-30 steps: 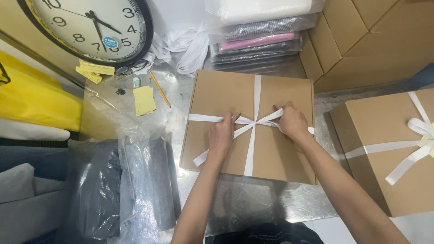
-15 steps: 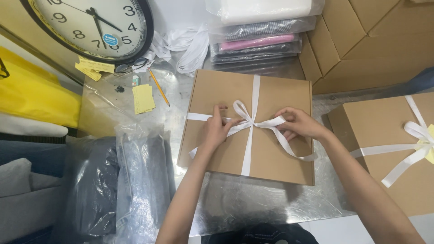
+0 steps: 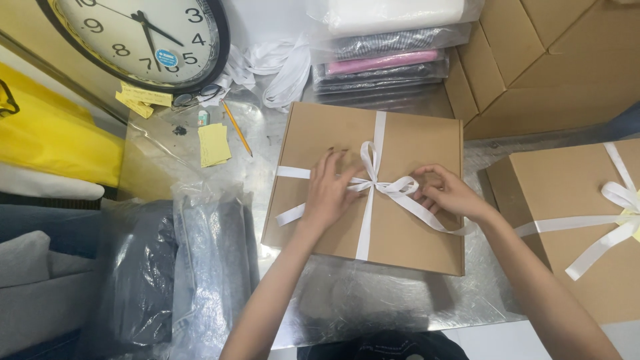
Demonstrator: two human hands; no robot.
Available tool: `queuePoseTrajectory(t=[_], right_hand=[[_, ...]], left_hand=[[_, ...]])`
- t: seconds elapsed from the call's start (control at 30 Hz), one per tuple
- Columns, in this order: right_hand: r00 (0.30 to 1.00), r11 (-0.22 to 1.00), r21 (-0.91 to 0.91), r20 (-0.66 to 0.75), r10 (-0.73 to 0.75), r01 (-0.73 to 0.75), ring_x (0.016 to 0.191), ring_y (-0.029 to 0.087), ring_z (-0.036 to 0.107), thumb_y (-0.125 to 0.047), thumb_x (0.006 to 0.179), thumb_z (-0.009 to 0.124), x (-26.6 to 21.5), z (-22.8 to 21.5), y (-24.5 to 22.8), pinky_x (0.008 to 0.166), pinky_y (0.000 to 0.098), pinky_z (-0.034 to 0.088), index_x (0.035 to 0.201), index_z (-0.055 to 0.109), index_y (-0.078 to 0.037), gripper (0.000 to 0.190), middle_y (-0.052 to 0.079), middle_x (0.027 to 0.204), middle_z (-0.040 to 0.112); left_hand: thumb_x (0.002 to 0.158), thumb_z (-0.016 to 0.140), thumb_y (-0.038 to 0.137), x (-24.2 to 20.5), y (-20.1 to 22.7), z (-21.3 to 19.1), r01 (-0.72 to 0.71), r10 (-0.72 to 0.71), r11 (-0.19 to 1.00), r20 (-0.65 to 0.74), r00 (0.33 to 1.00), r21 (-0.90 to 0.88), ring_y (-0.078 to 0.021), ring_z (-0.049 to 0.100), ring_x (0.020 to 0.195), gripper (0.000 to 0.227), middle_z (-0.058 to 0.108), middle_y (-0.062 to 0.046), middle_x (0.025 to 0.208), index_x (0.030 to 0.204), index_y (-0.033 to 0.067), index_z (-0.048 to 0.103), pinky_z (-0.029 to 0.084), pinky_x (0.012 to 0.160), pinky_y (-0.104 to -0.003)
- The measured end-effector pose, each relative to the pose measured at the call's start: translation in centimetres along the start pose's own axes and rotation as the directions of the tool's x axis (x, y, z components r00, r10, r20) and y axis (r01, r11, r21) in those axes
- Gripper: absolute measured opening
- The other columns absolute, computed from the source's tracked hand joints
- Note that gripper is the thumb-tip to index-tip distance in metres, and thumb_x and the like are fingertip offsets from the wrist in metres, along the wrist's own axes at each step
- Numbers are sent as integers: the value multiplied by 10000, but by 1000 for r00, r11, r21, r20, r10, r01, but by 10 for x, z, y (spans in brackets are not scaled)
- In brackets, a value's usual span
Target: The person ties a white ribbon around a cardboard box, forming a cross pattern and a neat bow. They then pick up a yellow sticky note and a pencil, write on the note, and place it on the table.
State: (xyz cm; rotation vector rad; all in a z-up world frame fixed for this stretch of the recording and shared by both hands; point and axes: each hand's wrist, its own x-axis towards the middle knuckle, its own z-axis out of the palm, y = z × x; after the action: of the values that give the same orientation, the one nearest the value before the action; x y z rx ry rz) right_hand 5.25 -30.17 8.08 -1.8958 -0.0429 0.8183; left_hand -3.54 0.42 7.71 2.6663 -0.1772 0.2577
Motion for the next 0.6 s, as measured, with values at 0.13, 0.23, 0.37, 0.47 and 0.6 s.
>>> queuePoseTrajectory(t=[0.13,0.23,0.37,0.47,0.6], right_hand=[[995,994,-112,95,16,-5,809,302,737,-31,944,680,-36,4,-38,676,388,633,1634,398,-147,755,241,1014,783],[991,983,-185,126,41,-17,754,304,745,11,937,666,-42,-1,-48,601,351,588,1676,357,-169,821,258,963,821],[999,996,-89,-10,-30,29,874,289,739,18,1012,575,-4,-21,-28,760,353,610,1601,530,-108,604,249,1034,774],[997,992,-117,-57,-55,48,808,246,762,-74,1031,609,24,-25,-31,699,323,612,1542,589,-116,513,218,979,795],[980,984,-123,-135,-148,132,730,210,733,-97,1029,637,49,-12,-52,652,299,604,1495,620,-87,467,182,891,767]], left_hand=[[830,907,228,15,30,13,-107,105,984,-19,994,-144,-481,239,1603,510,358,-178,1649,1301,241,712,262,1267,-636],[857,878,235,18,30,33,-150,144,979,-52,988,-140,-448,221,1629,331,376,-153,1663,1166,213,761,207,1307,-617],[861,881,272,15,15,54,-190,180,975,-89,980,-116,-400,255,1631,204,421,-89,1650,1049,275,804,199,1313,-621],[846,891,337,10,15,42,-193,184,973,-76,980,-124,-395,245,1640,223,420,-72,1660,1057,315,819,189,1321,-628],[824,897,329,1,13,32,-207,199,967,-69,978,-148,-405,244,1640,266,408,-80,1679,1081,347,830,175,1325,-639]])
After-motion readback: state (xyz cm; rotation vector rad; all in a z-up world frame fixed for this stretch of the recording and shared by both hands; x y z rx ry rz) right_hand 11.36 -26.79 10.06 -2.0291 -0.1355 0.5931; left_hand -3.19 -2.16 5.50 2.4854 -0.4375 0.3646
